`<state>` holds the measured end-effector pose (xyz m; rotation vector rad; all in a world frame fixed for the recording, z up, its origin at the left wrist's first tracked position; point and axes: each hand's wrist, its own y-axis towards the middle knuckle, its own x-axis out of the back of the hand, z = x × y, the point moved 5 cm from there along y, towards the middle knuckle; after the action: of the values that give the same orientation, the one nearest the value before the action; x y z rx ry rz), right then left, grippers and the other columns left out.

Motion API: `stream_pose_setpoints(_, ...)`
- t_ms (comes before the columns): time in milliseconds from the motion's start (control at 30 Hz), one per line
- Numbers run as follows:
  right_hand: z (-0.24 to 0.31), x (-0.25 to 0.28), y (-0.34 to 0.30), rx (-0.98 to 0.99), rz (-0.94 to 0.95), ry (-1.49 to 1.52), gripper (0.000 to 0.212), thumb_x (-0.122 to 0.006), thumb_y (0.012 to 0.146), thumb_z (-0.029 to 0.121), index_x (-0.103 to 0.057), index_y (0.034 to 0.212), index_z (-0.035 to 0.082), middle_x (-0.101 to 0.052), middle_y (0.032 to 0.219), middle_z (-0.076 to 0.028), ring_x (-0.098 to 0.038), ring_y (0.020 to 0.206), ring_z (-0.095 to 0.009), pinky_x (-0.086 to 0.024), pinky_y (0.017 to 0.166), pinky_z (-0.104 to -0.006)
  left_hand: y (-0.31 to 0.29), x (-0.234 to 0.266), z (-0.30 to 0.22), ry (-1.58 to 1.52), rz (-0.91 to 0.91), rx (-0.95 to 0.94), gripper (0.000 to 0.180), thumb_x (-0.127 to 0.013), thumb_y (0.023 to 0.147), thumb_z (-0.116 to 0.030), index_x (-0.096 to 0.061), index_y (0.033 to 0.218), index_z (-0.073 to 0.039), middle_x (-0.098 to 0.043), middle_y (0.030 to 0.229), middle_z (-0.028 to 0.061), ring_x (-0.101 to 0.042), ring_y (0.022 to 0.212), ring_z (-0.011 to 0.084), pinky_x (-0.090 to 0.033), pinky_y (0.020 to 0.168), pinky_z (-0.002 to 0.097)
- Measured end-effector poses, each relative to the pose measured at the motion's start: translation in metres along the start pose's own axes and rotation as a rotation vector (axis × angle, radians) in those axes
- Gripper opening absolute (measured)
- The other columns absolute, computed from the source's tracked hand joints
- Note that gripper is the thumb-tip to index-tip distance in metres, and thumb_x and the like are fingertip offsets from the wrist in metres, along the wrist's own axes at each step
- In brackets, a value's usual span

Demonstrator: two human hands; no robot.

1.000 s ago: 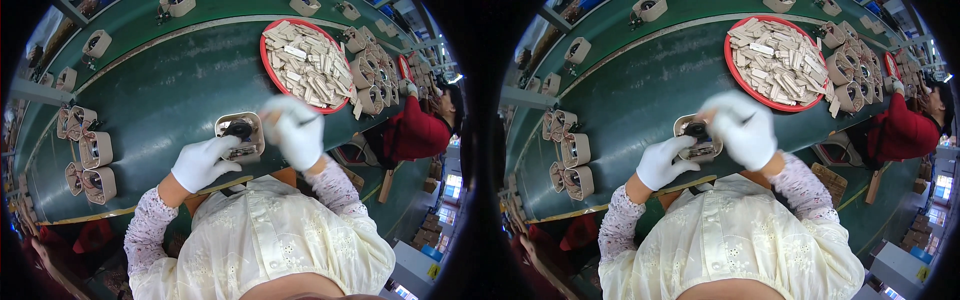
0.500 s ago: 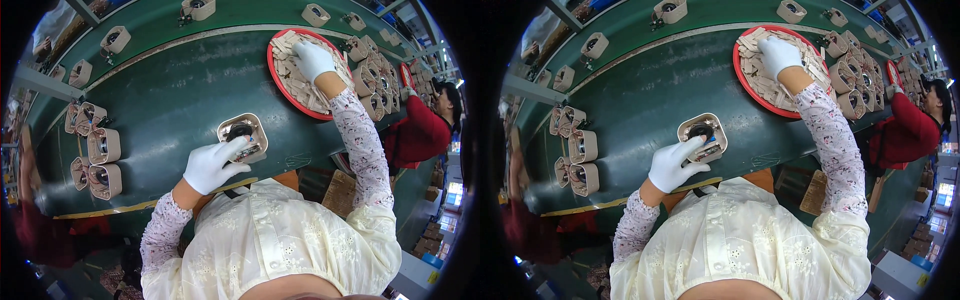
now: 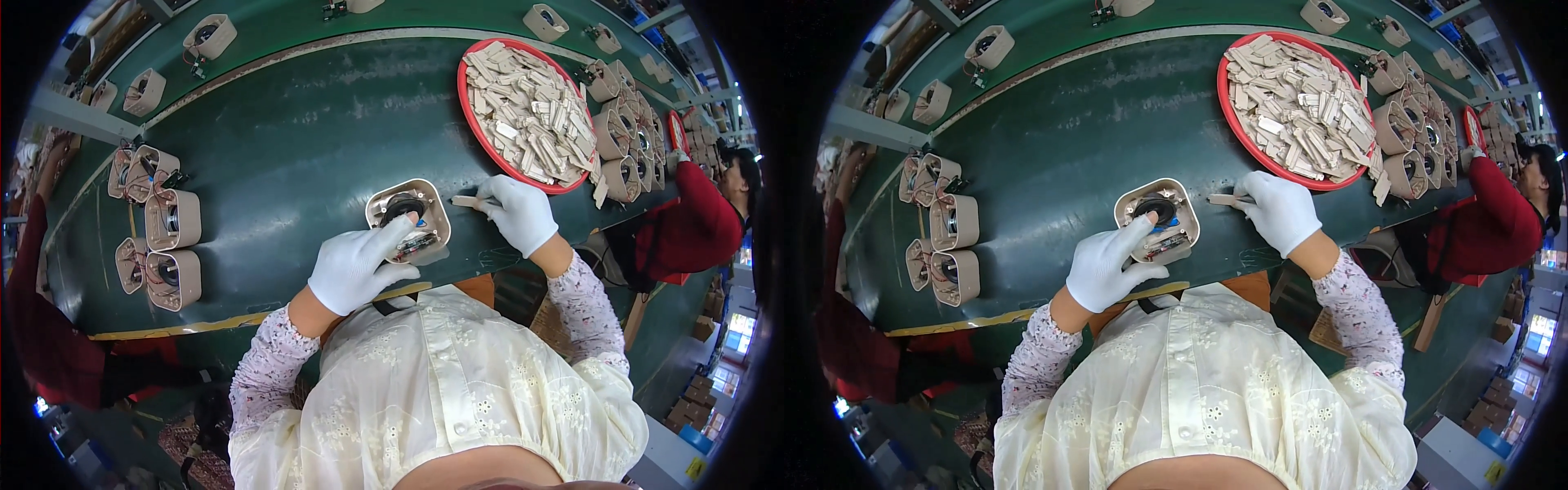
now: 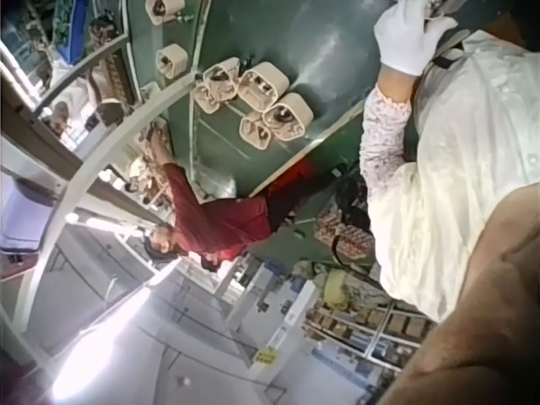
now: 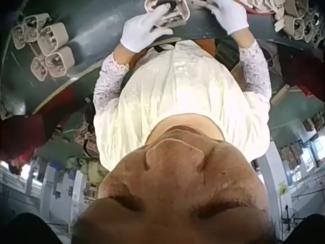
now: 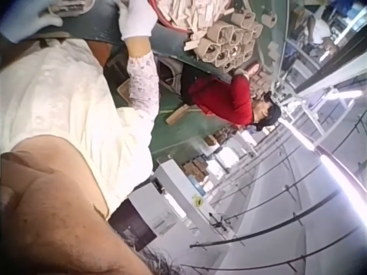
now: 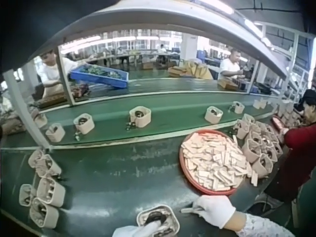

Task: The person assembles components into a small plastic housing by hand, inserting a circuit board, plastic shims, and a wiring harness, then securing them with small screws using a precision screwdriver.

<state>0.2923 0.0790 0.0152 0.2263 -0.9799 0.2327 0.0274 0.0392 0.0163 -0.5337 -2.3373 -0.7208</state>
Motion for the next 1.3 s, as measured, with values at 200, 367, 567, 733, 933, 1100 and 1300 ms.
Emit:
stream_pose_setpoints(200, 0.046, 0.028, 0.019, 0.021, 0.110, -0.059, 0.013, -0.076, 0.083, 0.009, -0.074, 0.096, 0.007, -0.069, 0.084, -0.011, -0.068, 0.069, -0.027, -0.055, 0.067, -0.0362, -0.006, -0.002, 0.006, -0.015, 0.025, 0.060, 0.078, -0.082, 0.080, -0.035, -0.051, 0.147, -0.011, -0.074, 0.100, 0.0081, -0.072, 0.077, 0.0262, -0.056, 0.065, 0.0369)
stream_pose_setpoints(367, 0.100, -0.010, 0.017, 0.299, 0.250, 0.135, 0.010, -0.072, 0.083, 0.015, -0.073, 0.092, 0.010, -0.063, 0.095, -0.009, -0.066, 0.089, -0.030, -0.054, 0.076, -0.0413, -0.008, -0.007, 0.007, 0.033, 0.027, 0.070, 0.079, -0.082, 0.079, -0.035, -0.050, 0.148, -0.010, -0.074, 0.102, 0.0094, -0.072, 0.077, 0.0267, -0.056, 0.065, 0.0369)
stream_pose_setpoints(567, 0.099, -0.026, 0.017, 0.269, 0.334, -0.007, 0.013, -0.068, 0.081, 0.008, -0.073, 0.094, 0.008, -0.059, 0.098, -0.013, -0.063, 0.094, -0.034, -0.054, 0.081, -0.0439, -0.007, -0.005, 0.005, 0.023, -0.031, 0.025, 0.078, -0.083, 0.078, -0.036, -0.053, 0.144, -0.007, -0.074, 0.101, 0.0094, -0.072, 0.078, 0.0261, -0.056, 0.066, 0.0370)
stream_pose_setpoints(733, 0.094, -0.033, 0.012, 0.318, 0.185, -0.007, 0.017, -0.068, 0.080, 0.005, -0.070, 0.097, 0.009, -0.058, 0.097, -0.012, -0.063, 0.095, -0.033, -0.054, 0.081, -0.0425, -0.010, -0.002, 0.001, 0.093, -0.096, -0.074, 0.050, -0.079, 0.082, -0.028, -0.067, 0.128, -0.016, -0.069, 0.094, 0.0026, -0.069, 0.076, 0.0223, -0.054, 0.063, 0.0339)
stream_pose_setpoints(933, 0.094, -0.030, 0.014, 0.360, 0.108, 0.132, 0.016, -0.072, 0.080, 0.005, -0.071, 0.096, 0.008, -0.062, 0.092, -0.010, -0.063, 0.088, -0.032, -0.053, 0.075, -0.0408, -0.004, 0.000, -0.015, 0.172, -0.059, -0.096, 0.025, -0.071, 0.087, -0.021, -0.073, 0.111, -0.026, -0.062, 0.094, -0.0024, -0.065, 0.078, 0.0187, -0.052, 0.062, 0.0320)
stream_pose_setpoints(1100, 0.084, -0.011, 0.015, 0.404, 0.287, 0.381, 0.031, -0.076, 0.084, 0.024, -0.073, 0.111, 0.010, -0.066, 0.100, -0.010, -0.064, 0.090, -0.031, -0.053, 0.081, -0.0407, 0.001, 0.003, -0.020, 0.250, 0.063, 0.004, 0.017, -0.076, 0.082, -0.021, -0.074, 0.099, -0.021, -0.062, 0.087, -0.0010, -0.065, 0.075, 0.0207, -0.051, 0.062, 0.0344)
stream_pose_setpoints(1300, 0.099, -0.014, -0.012, 0.580, 0.131, 0.032, 0.023, -0.068, 0.081, 0.017, -0.068, 0.104, 0.015, -0.063, 0.098, -0.002, -0.064, 0.091, -0.025, -0.055, 0.070, -0.0360, -0.001, 0.003, -0.022, 0.279, 0.102, -0.053, 0.021, -0.072, 0.087, -0.026, -0.071, 0.108, -0.023, -0.066, 0.095, -0.0027, -0.066, 0.075, 0.0168, -0.051, 0.065, 0.0326)
